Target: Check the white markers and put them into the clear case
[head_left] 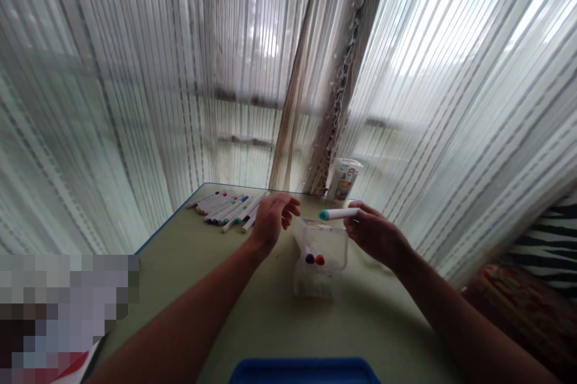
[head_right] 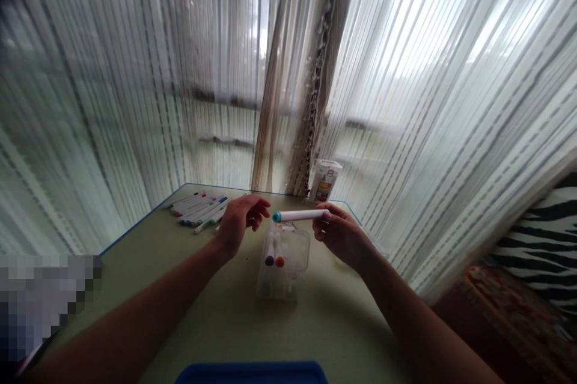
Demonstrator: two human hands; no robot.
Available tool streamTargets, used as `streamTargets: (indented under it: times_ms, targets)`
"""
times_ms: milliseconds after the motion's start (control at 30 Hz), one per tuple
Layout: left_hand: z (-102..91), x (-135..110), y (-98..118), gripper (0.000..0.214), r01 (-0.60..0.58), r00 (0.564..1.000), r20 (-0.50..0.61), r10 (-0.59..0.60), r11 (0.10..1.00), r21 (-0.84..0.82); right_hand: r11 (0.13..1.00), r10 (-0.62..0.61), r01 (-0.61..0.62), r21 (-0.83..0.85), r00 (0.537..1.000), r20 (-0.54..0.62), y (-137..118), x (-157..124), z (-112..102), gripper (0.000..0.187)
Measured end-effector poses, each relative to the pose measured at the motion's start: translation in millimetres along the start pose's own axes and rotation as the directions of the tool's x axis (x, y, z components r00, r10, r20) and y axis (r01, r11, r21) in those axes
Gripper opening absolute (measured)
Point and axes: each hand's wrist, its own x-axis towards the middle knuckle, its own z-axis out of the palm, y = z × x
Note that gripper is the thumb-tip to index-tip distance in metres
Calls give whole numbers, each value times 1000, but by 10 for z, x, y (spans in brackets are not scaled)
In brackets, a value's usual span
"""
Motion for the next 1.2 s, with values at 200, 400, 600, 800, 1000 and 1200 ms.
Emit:
streamTargets:
  times_ms: [200, 400, 600, 800, 1000, 1200]
  targets:
    - [-13, 5, -5, 32, -13, 1000, -7, 13, 1000, 9, 996, -81, 81, -27, 997, 11, -19, 1, 45, 25]
    - [-53, 5, 51, 34, -67, 998, 12, 67, 997, -24, 950, -280, 270, -156, 959, -46, -63, 2, 68, 23]
    - [2, 13, 53, 40, -8, 998, 67, 6, 999, 32, 789, -487, 427, -441, 873, -25, 53, 18, 38, 23]
    - [2, 50, -99, 39, 139, 987, 77, -143, 989, 56, 732, -525, 474, -490, 850, 39, 97, -61, 141, 26]
    - [16, 45, -74, 44, 200, 978, 41, -202, 978, 52, 684, -551, 536, -495, 824, 131, 58, -115, 200, 26]
    - [6, 50, -34, 38, 163, 986, 28, -164, 986, 16, 648, -566, 546, -532, 812, 143, 9, -144, 196, 23]
